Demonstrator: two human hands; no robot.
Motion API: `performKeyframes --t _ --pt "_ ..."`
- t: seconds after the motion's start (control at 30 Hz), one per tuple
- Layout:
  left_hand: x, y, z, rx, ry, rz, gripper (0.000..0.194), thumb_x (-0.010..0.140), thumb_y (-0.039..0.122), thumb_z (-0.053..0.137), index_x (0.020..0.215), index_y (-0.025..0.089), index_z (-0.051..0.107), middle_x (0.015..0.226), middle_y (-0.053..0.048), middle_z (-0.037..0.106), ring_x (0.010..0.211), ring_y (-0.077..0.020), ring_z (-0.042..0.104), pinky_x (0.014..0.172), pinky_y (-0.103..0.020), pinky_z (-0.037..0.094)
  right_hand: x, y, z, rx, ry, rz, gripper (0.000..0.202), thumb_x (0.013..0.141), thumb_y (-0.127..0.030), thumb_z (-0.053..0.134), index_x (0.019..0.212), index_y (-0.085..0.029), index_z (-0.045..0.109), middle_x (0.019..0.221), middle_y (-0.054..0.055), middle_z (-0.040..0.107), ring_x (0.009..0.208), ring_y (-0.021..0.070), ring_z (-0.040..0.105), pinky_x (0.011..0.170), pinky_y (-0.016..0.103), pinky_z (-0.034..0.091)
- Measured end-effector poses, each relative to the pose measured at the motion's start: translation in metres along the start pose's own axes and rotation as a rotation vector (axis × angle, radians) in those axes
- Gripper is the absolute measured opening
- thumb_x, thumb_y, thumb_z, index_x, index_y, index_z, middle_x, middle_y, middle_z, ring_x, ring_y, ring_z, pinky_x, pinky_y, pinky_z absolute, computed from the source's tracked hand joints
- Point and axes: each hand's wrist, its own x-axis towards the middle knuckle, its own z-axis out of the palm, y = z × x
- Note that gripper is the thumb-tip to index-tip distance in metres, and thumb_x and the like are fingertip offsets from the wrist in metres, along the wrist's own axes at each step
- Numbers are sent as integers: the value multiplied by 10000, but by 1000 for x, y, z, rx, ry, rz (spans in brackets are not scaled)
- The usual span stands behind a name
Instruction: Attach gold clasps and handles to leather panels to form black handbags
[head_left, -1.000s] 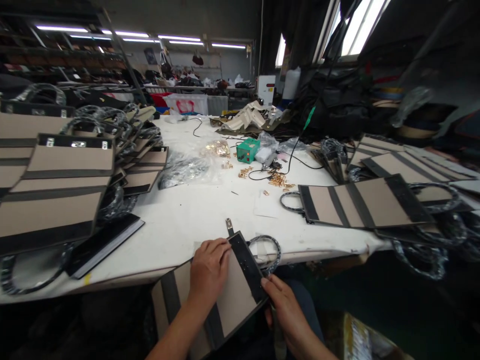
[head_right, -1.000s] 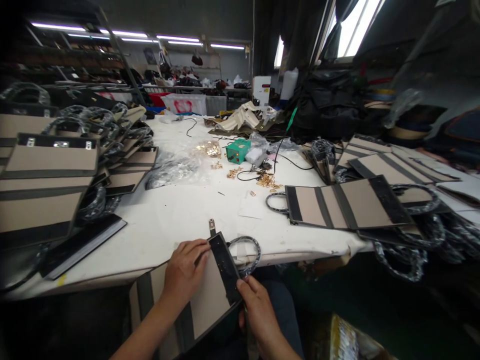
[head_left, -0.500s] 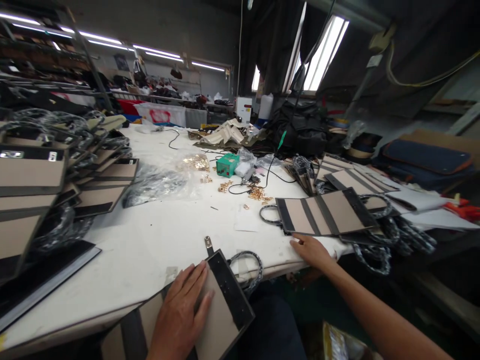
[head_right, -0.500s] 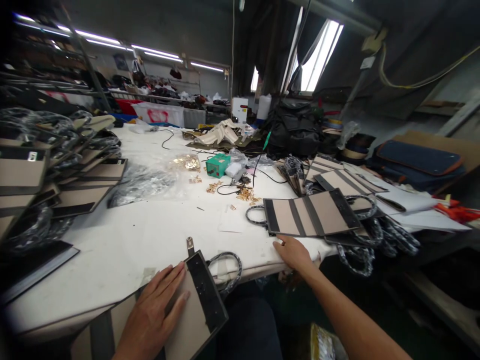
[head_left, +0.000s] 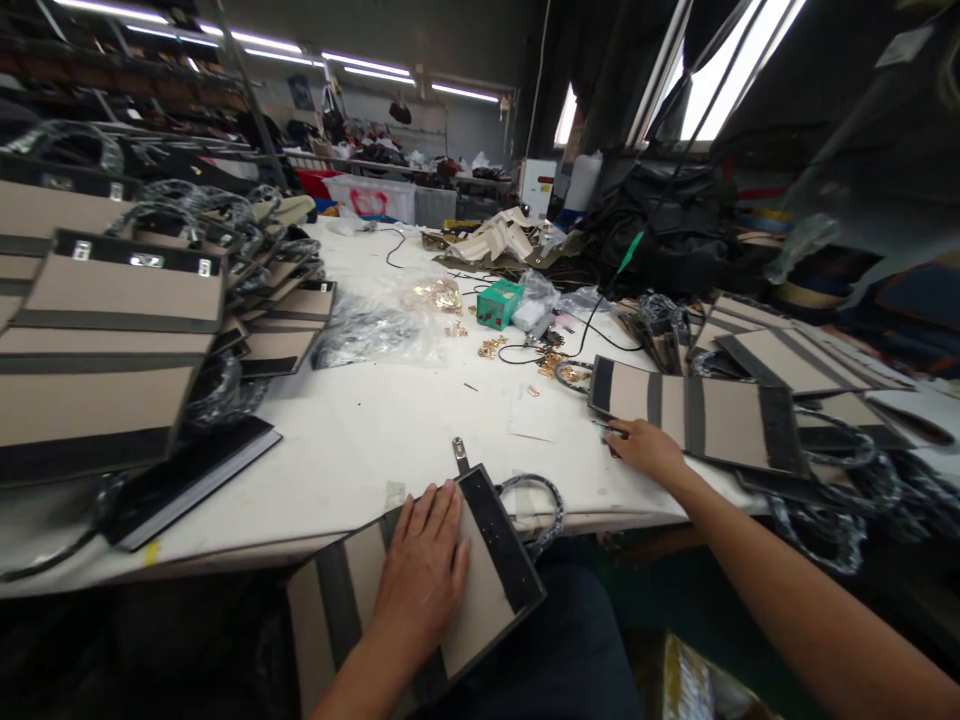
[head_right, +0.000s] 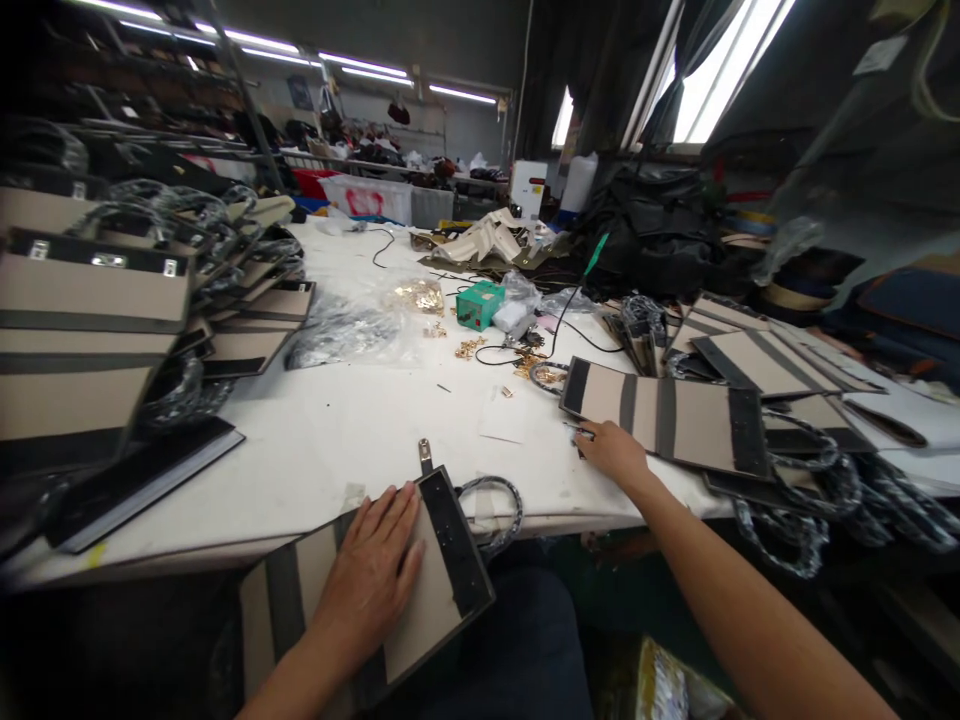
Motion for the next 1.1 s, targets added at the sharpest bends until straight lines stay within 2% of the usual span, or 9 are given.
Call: performKeyframes --t 0.13,0.37,0.5,0.6,0.73,0.8,0.93,1.03,1.1 --pt "1 4 -3 -27 -46 -53 549 973 364 473 1475 143 489 1565 -115 448 1458 -327 397 1215 -567 301 2 -1 3 0 -7 -13 398 919 -403 521 1198 -242 755 1129 111 744 1054 283 661 844 323 448" --pt "4 -5 -3 -64 -95 -22 620 990 495 450 1482 119 469 1572 -126 435 1464 -309 391 1218 -562 292 5 0 -6 66 33 18 296 849 -289 573 1036 -235 796 1105 72 764 1021 264 664 788 305 446" --pt "4 -5 -1 -49 -78 -22 624 989 491 450 1481 108 469 1571 -127 433 1463 -311 392 1217 -561 290 5 0 -13 148 4 49 262 801 -228 596 965 -173 793 872 103 772 826 230 683 713 300 461" --pt "3 -5 0 -56 -65 -24 624 984 495 458 1479 116 475 1561 -122 450 1454 -310 406 1216 -554 294 3 0 -19 234 -46 113 308 766 -171 582 998 -130 782 660 85 717 609 192 641 579 285 446" --pt "3 -7 3 -91 -28 -23 619 975 485 481 1484 132 471 1552 -121 467 1448 -311 415 1213 -556 298 -4 -1 -29 359 -54 126 441 763 -160 561 1166 -125 735 717 70 723 554 158 609 504 255 426" --pt "3 -7 3 -108 -16 -23 621 974 486 487 1487 138 468 1550 -121 470 1447 -313 416 1214 -561 295 -10 -5 -35 407 -52 107 469 773 -157 541 1205 -122 720 677 51 703 526 143 588 504 249 428" --pt "2 -5 -2 -132 -37 -34 616 978 483 482 1489 138 464 1554 -120 465 1454 -306 406 1224 -551 282 -34 -32 -45 484 -92 23 385 801 -205 552 1122 -113 744 504 -1 591 475 131 540 517 246 427" --pt "2 -2 -8 -146 -76 -52 608 984 470 477 1493 140 456 1572 -115 440 1471 -295 381 1238 -535 262 -64 -76 -45 639 -207 -144 416 806 -283 612 1182 -130 708 551 -25 591 486 126 527 508 240 422" --pt "2 -1 -10 -150 -98 -66 608 984 464 482 1498 142 447 1584 -112 422 1480 -291 364 1243 -530 252 -84 -110 -41 698 -318 -258 390 812 -332 636 1143 -145 722 570 -27 595 507 130 538 514 240 425"
